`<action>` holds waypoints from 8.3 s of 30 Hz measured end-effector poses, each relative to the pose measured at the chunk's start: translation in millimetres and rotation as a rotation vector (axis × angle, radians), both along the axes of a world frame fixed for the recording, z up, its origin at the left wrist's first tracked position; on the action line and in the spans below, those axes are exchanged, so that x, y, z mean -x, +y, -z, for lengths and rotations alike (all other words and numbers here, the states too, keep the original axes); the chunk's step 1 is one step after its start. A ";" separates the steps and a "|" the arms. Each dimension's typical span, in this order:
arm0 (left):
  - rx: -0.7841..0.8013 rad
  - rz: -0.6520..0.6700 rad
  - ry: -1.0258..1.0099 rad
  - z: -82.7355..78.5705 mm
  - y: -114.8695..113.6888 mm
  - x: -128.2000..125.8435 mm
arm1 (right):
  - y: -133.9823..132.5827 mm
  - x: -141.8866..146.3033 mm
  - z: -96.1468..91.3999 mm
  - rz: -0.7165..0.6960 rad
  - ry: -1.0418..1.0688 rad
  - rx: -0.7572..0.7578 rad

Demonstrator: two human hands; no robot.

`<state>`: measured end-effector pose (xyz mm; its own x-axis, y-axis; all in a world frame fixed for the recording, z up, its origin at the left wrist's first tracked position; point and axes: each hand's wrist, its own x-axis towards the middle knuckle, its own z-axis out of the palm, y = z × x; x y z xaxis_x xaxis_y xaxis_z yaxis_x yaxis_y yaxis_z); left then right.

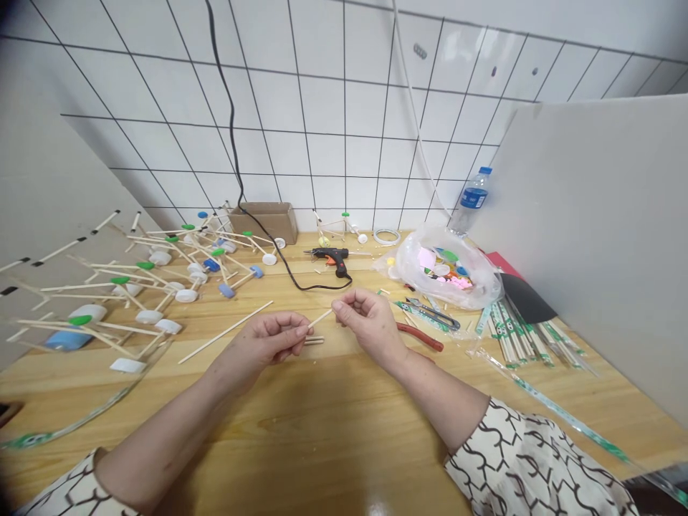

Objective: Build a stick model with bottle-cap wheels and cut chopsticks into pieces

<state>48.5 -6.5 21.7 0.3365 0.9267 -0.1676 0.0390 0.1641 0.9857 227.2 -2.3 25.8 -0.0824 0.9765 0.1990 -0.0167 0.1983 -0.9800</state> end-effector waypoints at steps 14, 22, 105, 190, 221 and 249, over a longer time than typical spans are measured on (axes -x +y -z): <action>-0.043 0.021 0.113 4.3 6.4 4.5 | 4.6 2.1 9.5 0.062 -0.109 0.032; -0.056 -0.041 0.139 -0.8 3.9 1.6 | 4.9 2.8 6.8 0.046 -0.106 0.034; 0.157 -0.291 -0.357 11.0 24.1 15.0 | -14.2 -40.5 17.0 -0.326 0.032 0.571; 0.130 -0.224 -0.229 14.7 17.9 6.4 | -31.3 -25.9 21.1 -0.255 -0.727 -0.068; 0.043 -0.261 -0.170 9.8 10.8 -0.4 | -31.6 -26.6 13.7 -0.289 -0.618 0.026; 0.079 -0.188 -0.154 18.7 16.4 4.4 | -29.8 -27.6 14.7 -0.280 -0.699 0.040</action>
<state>44.1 9.9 3.1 0.1871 0.9614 -0.2018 -0.1491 0.2308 0.9615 254.8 -32.0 11.1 -0.4224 0.9060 -0.0264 0.5677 0.2417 -0.7870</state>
